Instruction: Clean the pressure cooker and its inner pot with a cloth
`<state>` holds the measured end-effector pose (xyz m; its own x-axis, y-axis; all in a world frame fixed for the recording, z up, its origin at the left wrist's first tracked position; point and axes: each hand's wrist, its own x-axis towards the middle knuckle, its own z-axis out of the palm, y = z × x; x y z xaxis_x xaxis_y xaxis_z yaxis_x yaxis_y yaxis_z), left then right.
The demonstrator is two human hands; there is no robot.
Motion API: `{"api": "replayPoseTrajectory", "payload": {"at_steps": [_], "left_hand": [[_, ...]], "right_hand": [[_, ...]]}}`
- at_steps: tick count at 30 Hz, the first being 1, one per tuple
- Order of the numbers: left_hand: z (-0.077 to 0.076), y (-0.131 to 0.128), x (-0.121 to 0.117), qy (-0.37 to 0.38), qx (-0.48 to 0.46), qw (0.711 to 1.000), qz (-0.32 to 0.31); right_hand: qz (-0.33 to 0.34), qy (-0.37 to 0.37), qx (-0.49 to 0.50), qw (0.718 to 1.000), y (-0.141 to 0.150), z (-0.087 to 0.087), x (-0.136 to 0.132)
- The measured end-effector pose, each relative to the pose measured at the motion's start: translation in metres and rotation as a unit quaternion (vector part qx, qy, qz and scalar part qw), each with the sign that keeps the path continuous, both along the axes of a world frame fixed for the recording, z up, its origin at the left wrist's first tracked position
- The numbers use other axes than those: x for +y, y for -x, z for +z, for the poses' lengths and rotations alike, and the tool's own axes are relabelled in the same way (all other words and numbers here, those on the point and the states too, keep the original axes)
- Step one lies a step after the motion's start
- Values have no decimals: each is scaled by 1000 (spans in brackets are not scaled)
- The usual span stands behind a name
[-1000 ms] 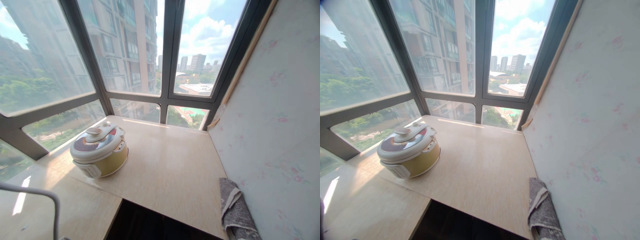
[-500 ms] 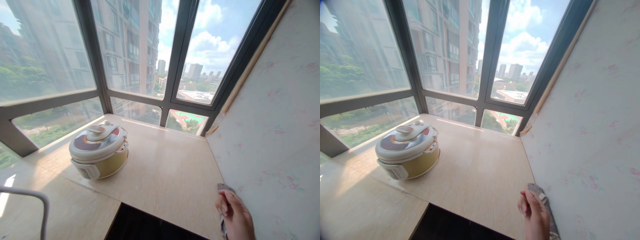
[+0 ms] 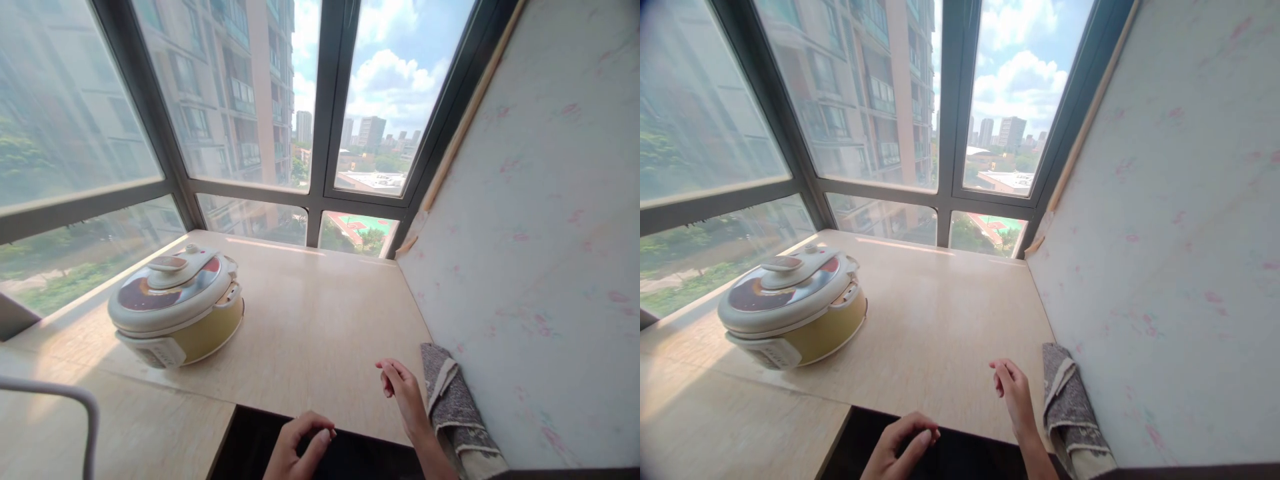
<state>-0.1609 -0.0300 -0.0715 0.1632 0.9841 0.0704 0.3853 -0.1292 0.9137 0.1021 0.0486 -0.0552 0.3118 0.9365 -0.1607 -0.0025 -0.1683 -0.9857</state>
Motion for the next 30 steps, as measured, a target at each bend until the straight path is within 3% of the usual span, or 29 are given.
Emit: {"api": "replayPoseTrajectory", "payload": {"at_steps": [3, 7, 10, 15, 22, 30], "left_hand": [[-10, -22, 38, 89, -76, 993, -17], [-35, -44, 68, 111, -93, 989, 13], [-59, -56, 79, 81, -58, 995, 29], [-86, -65, 83, -51, 77, 995, 42], [-92, -69, 80, -107, 129, 983, 68], [-95, -70, 76, -134, 136, 979, 71]], "right_hand": [[72, 31, -33, 996, 8, -20, 3], [123, 63, -90, 986, -6, -52, 4], [111, 63, -134, 983, -26, -71, 5], [75, 94, -132, 984, -42, -91, 7], [-1, 11, -264, 964, -32, -104, 7], [21, 2, -308, 951, -33, -108, 3]]}}
